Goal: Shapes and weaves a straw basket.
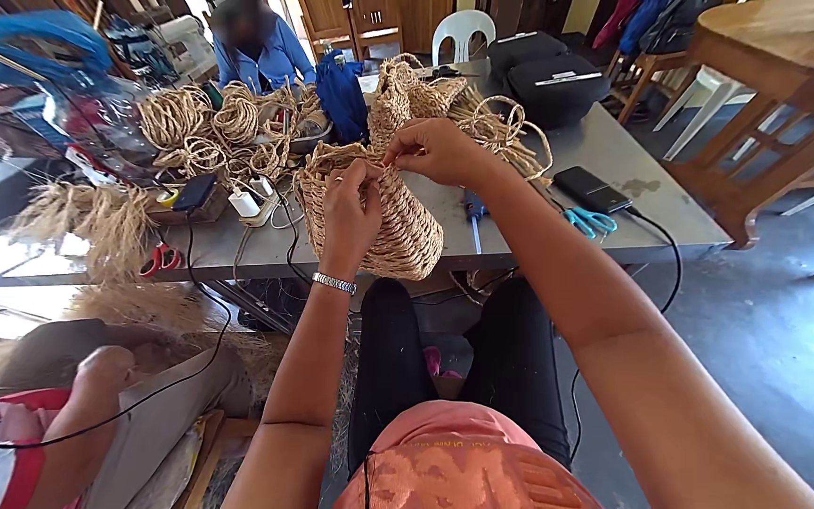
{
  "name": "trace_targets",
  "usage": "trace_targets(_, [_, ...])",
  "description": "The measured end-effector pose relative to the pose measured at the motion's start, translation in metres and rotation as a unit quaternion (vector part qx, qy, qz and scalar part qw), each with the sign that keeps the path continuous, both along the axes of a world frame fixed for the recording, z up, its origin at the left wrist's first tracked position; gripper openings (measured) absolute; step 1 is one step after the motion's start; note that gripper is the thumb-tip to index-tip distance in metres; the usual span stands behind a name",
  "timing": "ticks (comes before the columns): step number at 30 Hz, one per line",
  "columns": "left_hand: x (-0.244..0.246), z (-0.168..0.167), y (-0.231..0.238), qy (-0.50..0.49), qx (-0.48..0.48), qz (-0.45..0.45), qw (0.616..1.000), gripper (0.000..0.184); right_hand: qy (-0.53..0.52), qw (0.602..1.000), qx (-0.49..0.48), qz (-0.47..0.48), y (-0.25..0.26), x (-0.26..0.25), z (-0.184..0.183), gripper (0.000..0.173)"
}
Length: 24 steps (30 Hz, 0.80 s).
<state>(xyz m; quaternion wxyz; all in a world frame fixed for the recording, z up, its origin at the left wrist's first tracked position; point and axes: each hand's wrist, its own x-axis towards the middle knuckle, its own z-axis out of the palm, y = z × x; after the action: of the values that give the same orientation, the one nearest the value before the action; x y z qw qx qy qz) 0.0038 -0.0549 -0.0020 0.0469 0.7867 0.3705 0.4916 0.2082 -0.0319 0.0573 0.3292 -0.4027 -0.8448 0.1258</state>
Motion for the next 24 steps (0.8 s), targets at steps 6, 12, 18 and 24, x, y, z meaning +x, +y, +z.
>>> trace_targets(6, [0.006,-0.002,-0.002,-0.005,0.018,0.019,1.000,0.023,0.005,1.000,0.013,-0.012,-0.002,-0.004,0.000,0.015])
trace_targets(12, [0.003,-0.006,0.004,-0.016,0.037,0.000,0.999,0.019,0.037,0.999,0.015,-0.002,-0.003,-0.004,-0.003,0.015])
trace_targets(18, [-0.004,-0.020,0.009,-0.043,0.070,-0.076,0.994,0.019,0.043,0.998,0.036,-0.016,-0.012,-0.003,-0.009,0.020])
trace_targets(24, [0.006,-0.025,0.010,-0.048,0.075,-0.017,0.996,0.025,0.005,0.995,0.103,-0.010,-0.001,-0.009,-0.008,0.022])
